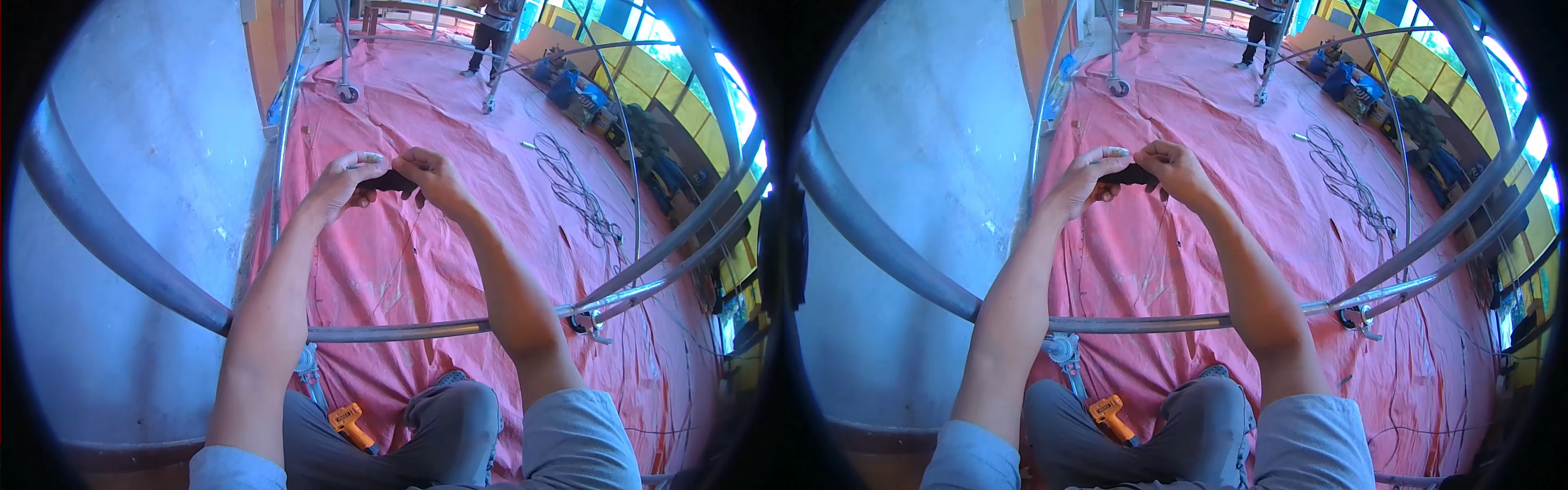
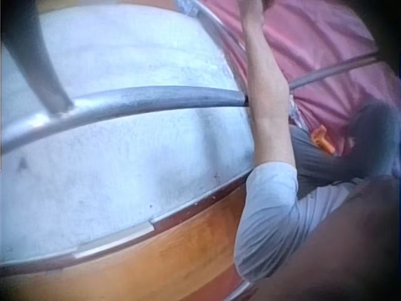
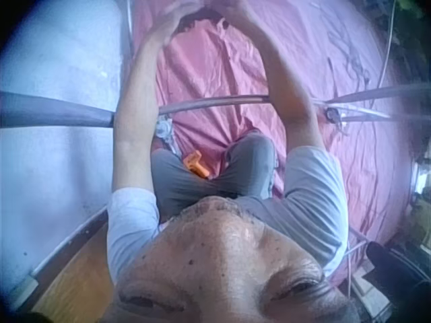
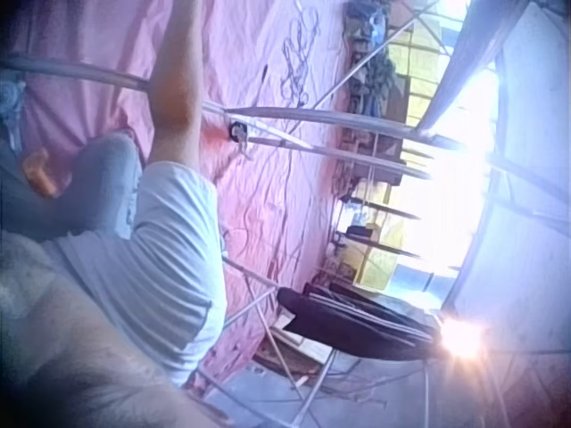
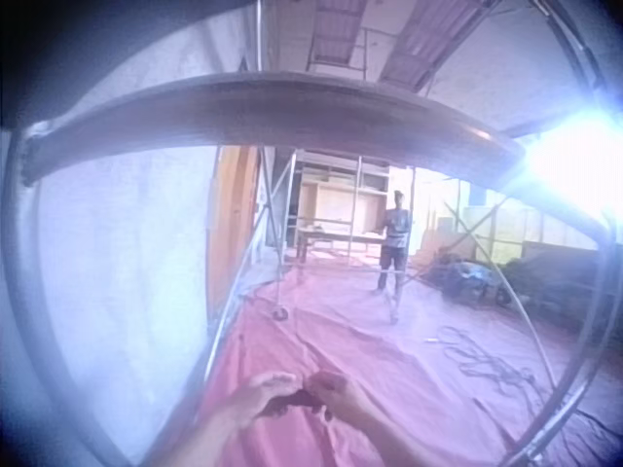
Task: The person handles a black rubber component and fits it onto a metal scaffolding pipe by hand while sitting on a tarp-covered floor.
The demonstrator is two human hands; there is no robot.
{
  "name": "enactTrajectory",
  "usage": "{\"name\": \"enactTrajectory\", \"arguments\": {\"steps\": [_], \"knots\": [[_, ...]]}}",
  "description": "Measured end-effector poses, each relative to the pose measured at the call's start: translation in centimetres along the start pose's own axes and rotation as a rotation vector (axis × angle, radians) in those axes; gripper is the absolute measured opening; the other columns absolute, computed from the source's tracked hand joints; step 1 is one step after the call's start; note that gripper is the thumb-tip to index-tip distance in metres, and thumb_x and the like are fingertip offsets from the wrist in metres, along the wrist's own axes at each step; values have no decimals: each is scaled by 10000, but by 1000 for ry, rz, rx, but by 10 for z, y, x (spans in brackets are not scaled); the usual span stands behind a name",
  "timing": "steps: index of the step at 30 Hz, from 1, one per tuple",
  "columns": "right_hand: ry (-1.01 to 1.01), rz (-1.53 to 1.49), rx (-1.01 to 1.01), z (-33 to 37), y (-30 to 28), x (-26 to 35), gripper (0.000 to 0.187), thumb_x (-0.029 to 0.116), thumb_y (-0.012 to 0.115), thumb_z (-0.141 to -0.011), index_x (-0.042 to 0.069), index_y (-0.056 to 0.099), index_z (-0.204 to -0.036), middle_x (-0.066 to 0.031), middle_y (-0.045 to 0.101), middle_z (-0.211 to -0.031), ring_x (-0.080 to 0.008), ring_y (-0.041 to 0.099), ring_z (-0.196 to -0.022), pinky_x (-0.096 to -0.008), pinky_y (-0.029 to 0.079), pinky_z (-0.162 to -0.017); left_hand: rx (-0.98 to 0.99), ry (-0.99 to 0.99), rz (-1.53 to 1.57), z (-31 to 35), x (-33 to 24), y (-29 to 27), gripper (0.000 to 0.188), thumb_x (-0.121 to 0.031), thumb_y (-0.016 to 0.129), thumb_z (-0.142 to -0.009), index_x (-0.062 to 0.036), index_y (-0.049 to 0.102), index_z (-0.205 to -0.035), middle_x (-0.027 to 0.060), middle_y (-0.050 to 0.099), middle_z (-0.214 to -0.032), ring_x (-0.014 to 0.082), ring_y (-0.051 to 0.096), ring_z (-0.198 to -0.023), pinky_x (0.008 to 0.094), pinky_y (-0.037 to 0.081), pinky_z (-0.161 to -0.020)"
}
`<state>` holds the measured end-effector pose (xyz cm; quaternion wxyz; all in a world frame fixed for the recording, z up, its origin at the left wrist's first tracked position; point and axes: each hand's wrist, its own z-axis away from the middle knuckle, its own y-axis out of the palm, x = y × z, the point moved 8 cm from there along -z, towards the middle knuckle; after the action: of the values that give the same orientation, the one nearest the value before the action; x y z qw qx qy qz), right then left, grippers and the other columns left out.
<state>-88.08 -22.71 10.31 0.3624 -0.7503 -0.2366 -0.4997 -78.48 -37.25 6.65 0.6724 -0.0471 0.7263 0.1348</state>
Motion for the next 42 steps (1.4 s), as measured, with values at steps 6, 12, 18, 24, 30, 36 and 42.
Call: {"name": "enactTrajectory", "arguments": {"steps": [6,12,18,24,30,36,42], "knots": [[100,-96,119,-2,-8,-19,246,280,711,-1049,38,758,-1048,-1,667,-747,-84,587,-573,-263,442,-496,152,-11,155,8,-12,12,444,-261,734,-974,-52,607,-1345,66,675,-978,117,605,-689,243,437,-582],[125,-128,173,0,10,-25,197,213,731,-1017,26,776,-974,12,631,-731,-62,507,-559,-262,377,-507,-82,71,395,-5,-13,-9,449,-295,786,-963,-66,607,-1305,44,667,-941,129,621,-689,258,480,-593],[73,-51,289,8,22,-2,194,201,745,-998,15,795,-1014,17,615,-733,-58,487,-570,-261,343,-510,-333,208,-359,-6,-7,-31,554,-247,814,-890,-17,605,-1349,101,724,-956,131,654,-647,286,527,-571],[122,-107,53,2,-23,-3,173,199,761,-986,30,790,-1010,41,570,-722,-55,440,-571,-259,315,-505,2,7,-18,7,-17,9,541,-213,801,-886,-23,604,-1353,72,694,-881,139,642,-640,273,512,-568],[167,-144,196,5,-4,-23,181,157,754,-955,12,803,-1053,36,622,-764,-50,480,-609,-252,337,-530,-67,78,320,2,-24,5,504,-220,800,-909,-34,611,-1338,47,677,-899,131,643,-664,270,520,-582],[88,-3,304,8,25,3,187,138,733,-963,10,806,-1078,19,624,-753,-55,484,-592,-250,345,-523,-366,197,-330,-4,-16,-39,488,-221,807,-889,-53,638,-1315,68,714,-950,118,662,-668,282,532,-597],[113,-171,86,2,-21,3,181,181,725,-1013,13,787,-1045,43,568,-705,-49,453,-561,-248,313,-508,32,-4,17,5,-15,11,550,-274,755,-904,-54,588,-1379,87,708,-944,144,632,-661,266,484,-581]]}}
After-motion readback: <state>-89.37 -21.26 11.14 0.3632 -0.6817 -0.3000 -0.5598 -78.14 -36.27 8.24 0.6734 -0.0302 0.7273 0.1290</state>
